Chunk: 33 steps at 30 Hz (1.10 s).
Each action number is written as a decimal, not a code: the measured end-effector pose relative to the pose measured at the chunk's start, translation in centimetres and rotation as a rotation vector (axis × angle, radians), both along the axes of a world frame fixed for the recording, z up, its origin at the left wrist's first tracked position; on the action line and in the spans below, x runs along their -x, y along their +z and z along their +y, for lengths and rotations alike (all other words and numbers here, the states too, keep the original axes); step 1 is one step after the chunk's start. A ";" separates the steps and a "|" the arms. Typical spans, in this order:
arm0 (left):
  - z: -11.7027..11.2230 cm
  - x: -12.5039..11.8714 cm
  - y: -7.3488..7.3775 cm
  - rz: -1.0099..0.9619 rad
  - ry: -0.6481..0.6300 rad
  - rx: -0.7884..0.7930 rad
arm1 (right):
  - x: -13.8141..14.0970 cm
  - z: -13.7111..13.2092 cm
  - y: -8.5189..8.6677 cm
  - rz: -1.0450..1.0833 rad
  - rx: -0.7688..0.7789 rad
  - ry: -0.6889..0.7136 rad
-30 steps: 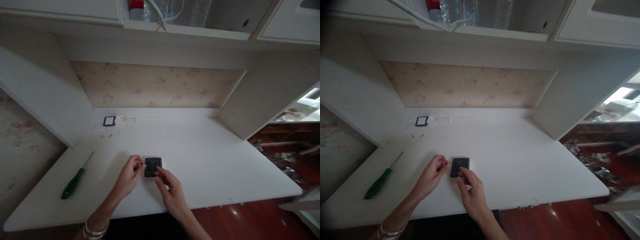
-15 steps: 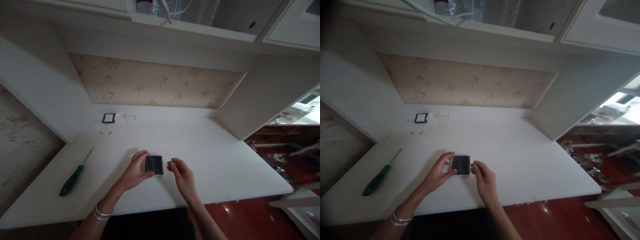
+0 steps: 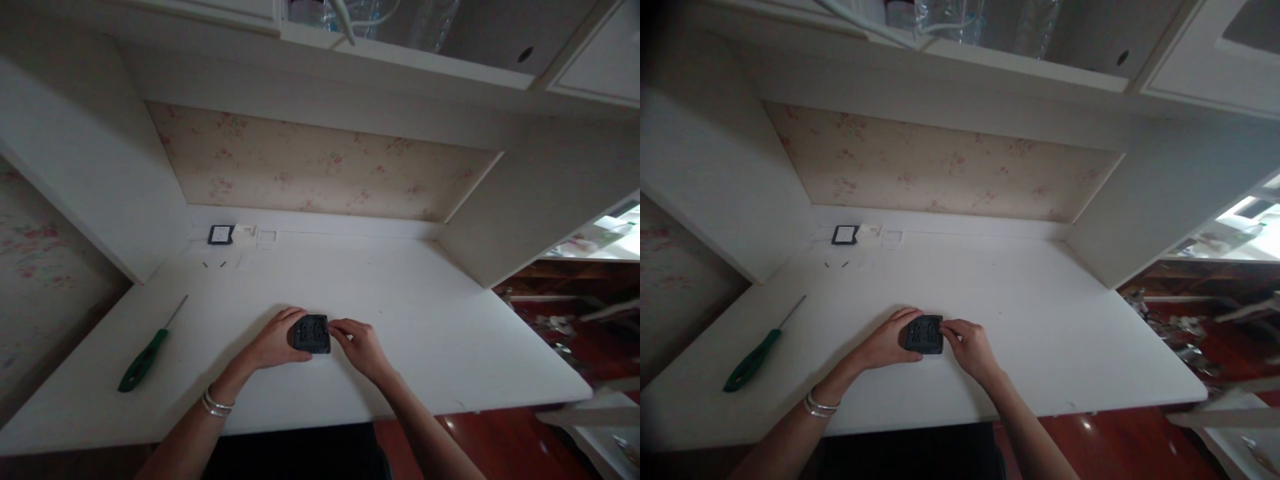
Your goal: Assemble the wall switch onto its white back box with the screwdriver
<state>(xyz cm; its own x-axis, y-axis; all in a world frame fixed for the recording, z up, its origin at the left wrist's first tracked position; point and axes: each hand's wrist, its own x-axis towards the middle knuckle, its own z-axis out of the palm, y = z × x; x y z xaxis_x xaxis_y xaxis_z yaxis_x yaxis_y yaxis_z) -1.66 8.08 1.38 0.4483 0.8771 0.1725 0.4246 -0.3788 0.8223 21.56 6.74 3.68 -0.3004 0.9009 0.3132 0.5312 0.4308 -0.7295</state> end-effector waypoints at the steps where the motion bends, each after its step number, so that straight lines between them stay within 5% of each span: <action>1: 0.0 0.0 0.1 0.005 -0.002 -0.007 | 0.0 0.1 0.0 -0.006 -0.001 0.011; 9: 0.0 0.1 -0.1 0.010 -0.010 -0.037 | 0.0 0.2 0.0 -0.117 -0.021 0.109; 14: -0.1 0.0 0.2 0.011 -0.005 -0.044 | 0.2 0.2 1.3 -0.383 -0.060 0.191; 20: 0.1 0.1 -0.3 0.046 0.002 -0.055 | 0.6 0.2 3.0 -0.616 -0.010 0.181; 33: 0.3 0.5 -1.2 0.077 0.011 -0.046 | 1.4 0.8 4.0 -0.768 0.019 0.119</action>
<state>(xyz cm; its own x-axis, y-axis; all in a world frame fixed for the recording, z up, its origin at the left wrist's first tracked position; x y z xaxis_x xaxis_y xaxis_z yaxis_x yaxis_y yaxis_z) -2.14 8.39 0.20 0.4520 0.8741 0.1778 0.4906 -0.4100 0.7689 20.11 7.56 7.72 -0.5219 0.8522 -0.0370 0.8418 0.5076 -0.1836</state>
